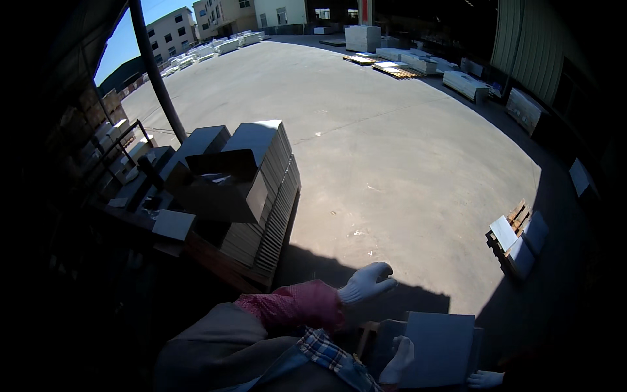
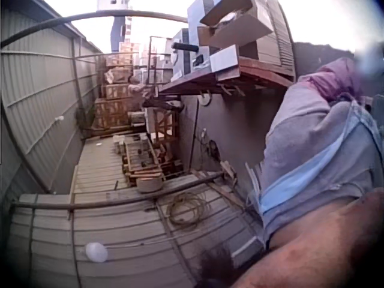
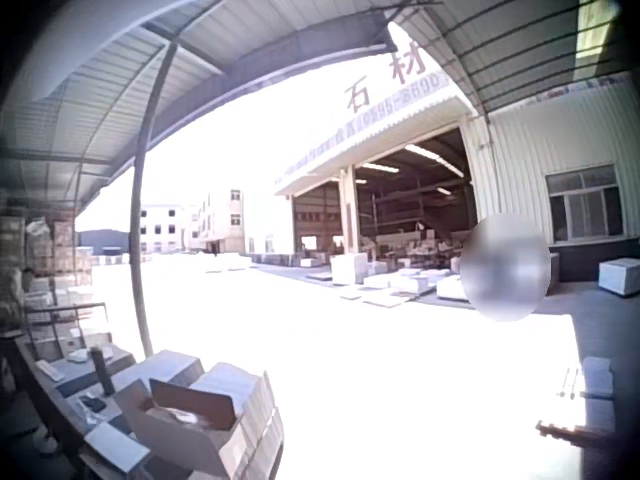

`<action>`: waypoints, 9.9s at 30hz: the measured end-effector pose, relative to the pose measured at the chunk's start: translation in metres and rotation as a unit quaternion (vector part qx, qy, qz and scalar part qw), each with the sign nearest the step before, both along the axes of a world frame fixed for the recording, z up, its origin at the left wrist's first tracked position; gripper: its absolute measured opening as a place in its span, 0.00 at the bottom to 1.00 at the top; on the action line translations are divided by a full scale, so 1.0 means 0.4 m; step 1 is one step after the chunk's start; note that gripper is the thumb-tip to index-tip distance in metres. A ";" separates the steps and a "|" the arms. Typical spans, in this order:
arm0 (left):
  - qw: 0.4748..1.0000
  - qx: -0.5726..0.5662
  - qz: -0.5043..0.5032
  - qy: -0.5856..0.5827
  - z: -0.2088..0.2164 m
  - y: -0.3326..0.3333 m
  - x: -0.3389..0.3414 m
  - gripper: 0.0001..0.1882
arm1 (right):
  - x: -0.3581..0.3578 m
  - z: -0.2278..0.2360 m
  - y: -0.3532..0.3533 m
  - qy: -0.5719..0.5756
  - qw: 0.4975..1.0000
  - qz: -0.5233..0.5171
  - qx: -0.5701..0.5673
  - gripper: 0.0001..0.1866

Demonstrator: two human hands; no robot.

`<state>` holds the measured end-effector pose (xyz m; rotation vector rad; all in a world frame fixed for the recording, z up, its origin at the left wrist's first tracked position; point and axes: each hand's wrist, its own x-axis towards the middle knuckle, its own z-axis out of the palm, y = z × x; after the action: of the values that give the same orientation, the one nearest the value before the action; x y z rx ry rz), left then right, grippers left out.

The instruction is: The person wraps rectangular boxes with gray paper, folds the edges, and secures them with tape. The person handles multiple boxes one at a time, aligns the paper, and tapes the seams while a coworker assists nearby.

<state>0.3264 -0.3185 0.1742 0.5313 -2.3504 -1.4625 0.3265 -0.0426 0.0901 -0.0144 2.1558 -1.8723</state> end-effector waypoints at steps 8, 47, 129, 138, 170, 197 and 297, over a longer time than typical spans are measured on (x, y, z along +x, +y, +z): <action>0.964 -0.116 0.206 0.122 0.301 -0.254 0.432 0.25 | 0.062 0.736 -0.393 0.294 0.752 0.506 -0.303 0.24; 0.874 -0.345 0.014 -0.342 0.464 -1.267 0.872 0.39 | 0.519 0.813 -1.253 0.525 0.244 0.805 -0.127 0.18; 0.912 -0.366 -0.183 -0.027 0.538 -0.922 0.199 0.11 | -0.072 0.476 -0.782 0.447 0.891 -0.026 -0.071 0.05; 0.861 -0.378 -0.339 -0.027 0.143 -0.553 -0.061 0.07 | 0.028 0.139 -0.345 0.348 0.925 -0.089 0.125 0.09; 0.880 -0.252 -0.370 -0.158 -0.484 0.412 -0.460 0.15 | 0.065 -0.300 0.290 -0.053 0.893 -0.394 0.211 0.13; 0.907 -0.269 -0.318 0.063 -0.650 0.753 -0.869 0.07 | -0.360 -0.362 0.490 -0.082 0.764 -0.489 0.412 0.12; 0.767 -0.325 -0.545 0.095 -0.619 0.769 -0.619 0.39 | -0.353 -0.458 0.495 -0.062 0.691 -0.133 0.708 0.29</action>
<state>0.0786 -0.0110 -0.0733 -1.2918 -2.8063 -0.7323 0.1852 0.1555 -0.0932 0.7168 2.9244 0.1869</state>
